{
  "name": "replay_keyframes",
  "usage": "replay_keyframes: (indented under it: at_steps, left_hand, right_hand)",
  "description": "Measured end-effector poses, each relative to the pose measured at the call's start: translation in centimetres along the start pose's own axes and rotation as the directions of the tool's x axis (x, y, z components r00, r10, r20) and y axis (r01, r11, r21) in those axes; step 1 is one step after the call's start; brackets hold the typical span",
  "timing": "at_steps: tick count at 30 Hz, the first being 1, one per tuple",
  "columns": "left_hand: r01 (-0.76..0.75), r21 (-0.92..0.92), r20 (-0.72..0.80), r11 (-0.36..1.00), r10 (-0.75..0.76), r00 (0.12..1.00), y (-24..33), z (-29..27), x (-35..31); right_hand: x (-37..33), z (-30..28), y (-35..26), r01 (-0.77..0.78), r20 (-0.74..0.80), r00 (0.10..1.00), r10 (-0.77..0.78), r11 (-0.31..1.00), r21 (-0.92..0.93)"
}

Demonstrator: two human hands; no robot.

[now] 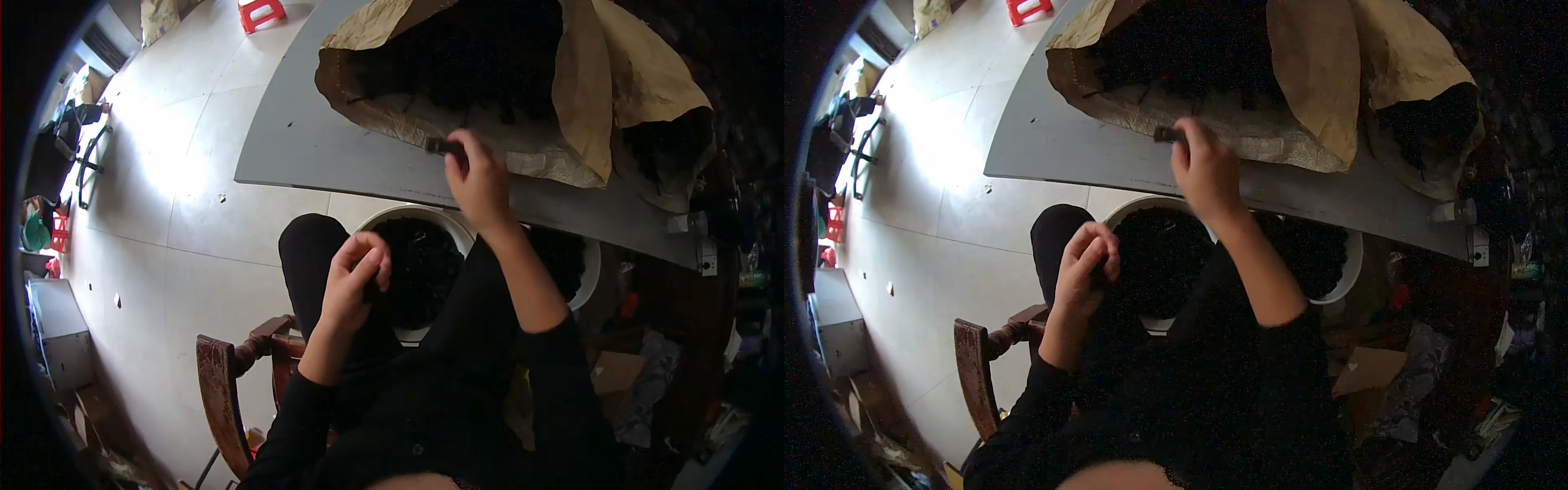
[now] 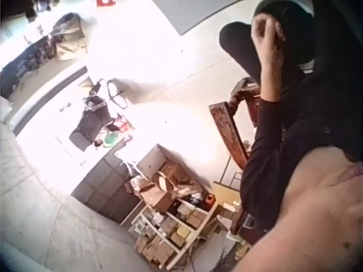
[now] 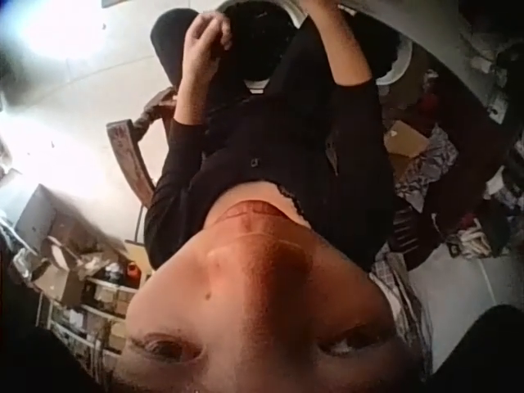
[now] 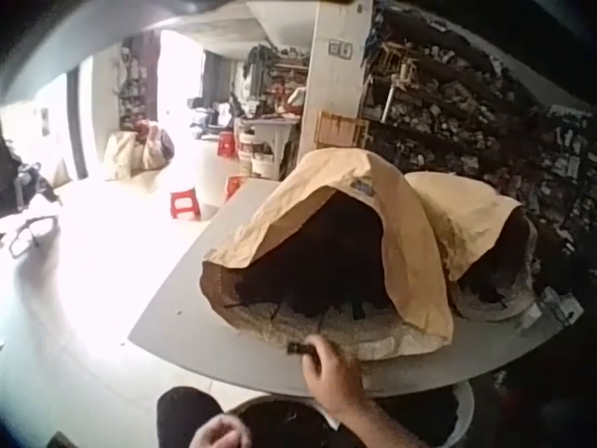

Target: Sorting and inspecting small black seeds from a large paper bag into a container.

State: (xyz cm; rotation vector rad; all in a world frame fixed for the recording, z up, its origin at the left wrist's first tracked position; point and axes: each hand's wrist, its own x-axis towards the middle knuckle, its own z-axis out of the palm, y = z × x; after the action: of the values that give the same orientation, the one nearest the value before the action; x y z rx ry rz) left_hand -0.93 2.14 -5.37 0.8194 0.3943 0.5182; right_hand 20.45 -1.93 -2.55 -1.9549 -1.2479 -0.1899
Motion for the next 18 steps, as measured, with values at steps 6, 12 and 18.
replay_keyframes:
  at_steps: [6, 12, 18]
  left_hand:
    - [-0.06, 0.396, -0.154, 0.916, 0.13, 0.979, 0.7, 2.3, 1.6]
    - [-0.308, 0.535, 0.125, 0.787, 0.287, 0.95, 1.9, 1.6, 0.1]
    - [-0.426, 0.507, 0.287, 0.749, 0.32, 0.903, 2.7, 2.3, -0.9]
  right_hand:
    - [-6.2, -3.0, -4.8, 0.164, 0.137, 0.972, -0.191, 0.968, 0.188]
    - [-9.7, -2.6, -6.2, -0.225, 0.156, 0.972, 0.174, 0.513, 0.828]
    - [-9.2, -5.0, -5.2, -0.693, 0.698, 0.712, -0.08, -0.238, 0.68]
